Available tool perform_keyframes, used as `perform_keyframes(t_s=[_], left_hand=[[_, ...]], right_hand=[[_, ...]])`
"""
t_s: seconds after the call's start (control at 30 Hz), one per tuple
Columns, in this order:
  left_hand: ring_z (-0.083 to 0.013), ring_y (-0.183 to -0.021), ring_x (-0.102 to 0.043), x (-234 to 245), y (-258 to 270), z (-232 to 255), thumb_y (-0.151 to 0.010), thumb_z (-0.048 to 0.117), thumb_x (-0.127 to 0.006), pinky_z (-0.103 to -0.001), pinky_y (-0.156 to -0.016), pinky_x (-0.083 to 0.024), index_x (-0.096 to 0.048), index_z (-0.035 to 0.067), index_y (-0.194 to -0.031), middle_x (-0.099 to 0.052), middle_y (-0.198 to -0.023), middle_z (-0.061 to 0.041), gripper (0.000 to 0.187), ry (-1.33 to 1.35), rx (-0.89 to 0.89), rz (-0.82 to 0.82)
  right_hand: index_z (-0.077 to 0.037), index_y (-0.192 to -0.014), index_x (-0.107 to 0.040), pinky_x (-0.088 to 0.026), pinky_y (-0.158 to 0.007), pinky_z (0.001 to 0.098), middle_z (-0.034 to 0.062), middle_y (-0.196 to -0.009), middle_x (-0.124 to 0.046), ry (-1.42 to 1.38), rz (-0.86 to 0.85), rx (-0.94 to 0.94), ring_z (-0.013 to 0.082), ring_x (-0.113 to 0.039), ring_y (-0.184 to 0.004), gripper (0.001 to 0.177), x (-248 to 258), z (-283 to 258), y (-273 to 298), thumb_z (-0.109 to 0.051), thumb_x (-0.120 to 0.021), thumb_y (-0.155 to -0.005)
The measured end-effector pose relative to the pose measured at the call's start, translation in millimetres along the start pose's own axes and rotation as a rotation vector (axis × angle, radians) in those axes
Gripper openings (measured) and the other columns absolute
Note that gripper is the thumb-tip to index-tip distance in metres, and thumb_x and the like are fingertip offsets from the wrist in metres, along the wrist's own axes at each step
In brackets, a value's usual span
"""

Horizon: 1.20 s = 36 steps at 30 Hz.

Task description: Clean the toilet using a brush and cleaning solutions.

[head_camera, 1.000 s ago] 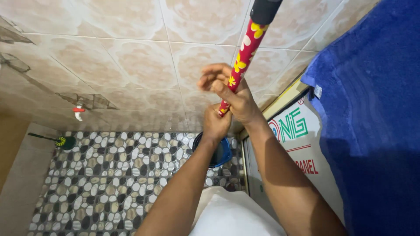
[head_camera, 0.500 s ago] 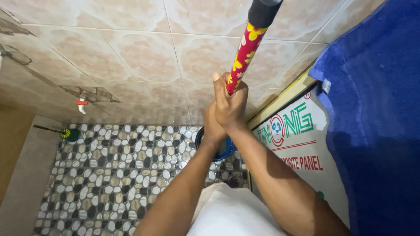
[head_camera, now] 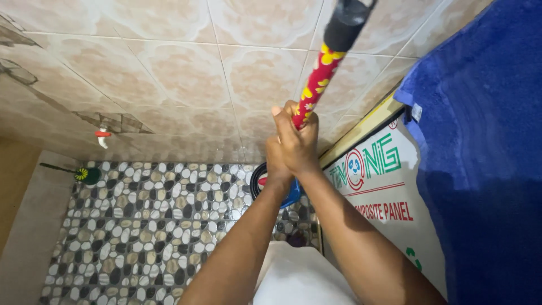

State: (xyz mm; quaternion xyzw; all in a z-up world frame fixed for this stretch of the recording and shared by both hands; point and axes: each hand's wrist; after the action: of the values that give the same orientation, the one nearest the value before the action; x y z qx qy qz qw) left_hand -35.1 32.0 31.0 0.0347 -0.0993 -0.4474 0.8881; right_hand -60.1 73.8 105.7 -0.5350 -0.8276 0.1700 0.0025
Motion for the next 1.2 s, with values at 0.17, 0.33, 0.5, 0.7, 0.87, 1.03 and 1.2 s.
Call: perform_keyframes(t_s=[0.17, 0.33, 0.5, 0.7, 0.87, 1.03, 1.2], left_hand=[[-0.0179, -0.097, -0.070, -4, -8, -14, -0.088, 0.022, -0.073, -0.037, -0.083, -0.055, -0.065, 0.003, -0.111, -0.072, -0.100, -0.010, 0.032, 0.139, -0.214, -0.039], [-0.0159, -0.104, -0.065, 1, -31, -31, -0.083, 0.019, -0.075, -0.033, -0.089, -0.055, -0.051, 0.007, -0.128, -0.065, -0.113, -0.006, 0.053, 0.185, -0.380, -0.125], [-0.0170, -0.106, -0.062, 12, -38, -7, -0.086, 0.014, -0.073, -0.037, -0.089, -0.053, -0.057, 0.006, -0.121, -0.065, -0.111, -0.007, 0.040, 0.131, -0.350, -0.425], [-0.0281, -0.090, -0.071, 8, -43, -37, -0.094, 0.024, -0.069, -0.044, -0.076, -0.054, -0.066, 0.005, -0.107, -0.073, -0.094, -0.019, 0.023, -0.138, -0.336, -0.316], [-0.0332, -0.078, -0.072, -1, -8, -22, -0.093, 0.029, -0.066, -0.044, -0.066, -0.052, -0.063, 0.004, -0.114, -0.071, -0.086, -0.025, 0.033, -0.196, -0.261, -0.036], [-0.0303, -0.076, -0.071, 2, -19, -31, -0.096, 0.028, -0.070, -0.041, -0.067, -0.053, -0.068, 0.001, -0.114, -0.072, -0.089, -0.026, 0.031, -0.298, -0.056, -0.022], [-0.0336, -0.076, -0.071, -2, -27, -38, -0.096, 0.026, -0.068, -0.044, -0.066, -0.052, -0.069, 0.001, -0.109, -0.071, -0.086, -0.025, 0.028, -0.276, -0.169, 0.043]], right_hand=[[-0.012, -0.083, -0.042, -0.038, -0.067, 0.0280, 0.0011, -0.075, -0.048, -0.335, -0.330, -0.102, 0.0110, -0.047, -0.070, 0.032, 23, -6, -12, -0.016, -0.064, -0.106], [-0.007, -0.083, -0.050, -0.050, -0.074, 0.0294, 0.0015, -0.074, -0.049, -0.370, -0.653, -0.364, 0.0140, -0.056, -0.074, 0.028, 34, -25, -37, -0.024, -0.059, -0.102], [-0.012, -0.064, -0.041, -0.028, -0.052, 0.0268, -0.0044, -0.059, -0.041, -0.098, -0.314, -0.213, 0.0065, -0.035, -0.054, 0.043, 29, 5, -22, -0.017, -0.061, -0.101], [-0.012, -0.065, -0.040, -0.026, -0.051, 0.0304, -0.0064, -0.059, -0.036, 0.090, 0.038, 0.070, 0.0062, -0.031, -0.054, 0.041, 1, 11, -11, -0.011, -0.056, -0.102], [-0.009, -0.070, -0.038, -0.027, -0.050, 0.0323, -0.0037, -0.062, -0.035, 0.208, 0.168, 0.176, 0.0083, -0.034, -0.055, 0.032, -13, 25, -2, -0.011, -0.057, -0.097], [-0.009, -0.067, -0.043, -0.030, -0.047, 0.0352, -0.0011, -0.054, -0.039, 0.318, 0.318, -0.034, 0.0098, -0.037, -0.049, 0.038, -32, -23, -2, -0.020, -0.054, -0.102], [-0.005, -0.070, -0.049, -0.032, -0.052, 0.0370, 0.0012, -0.057, -0.042, 0.463, 0.248, 0.103, 0.0121, -0.041, -0.051, 0.039, -35, -3, 7, -0.019, -0.058, -0.104]])
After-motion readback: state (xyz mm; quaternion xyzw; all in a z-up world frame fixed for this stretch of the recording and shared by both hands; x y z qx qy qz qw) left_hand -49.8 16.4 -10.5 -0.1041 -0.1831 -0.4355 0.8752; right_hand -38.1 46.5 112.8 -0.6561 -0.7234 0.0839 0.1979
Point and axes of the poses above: each hand's wrist, its own y-axis away from the middle knuckle, its own x-axis out of the back of the hand, z = x × y
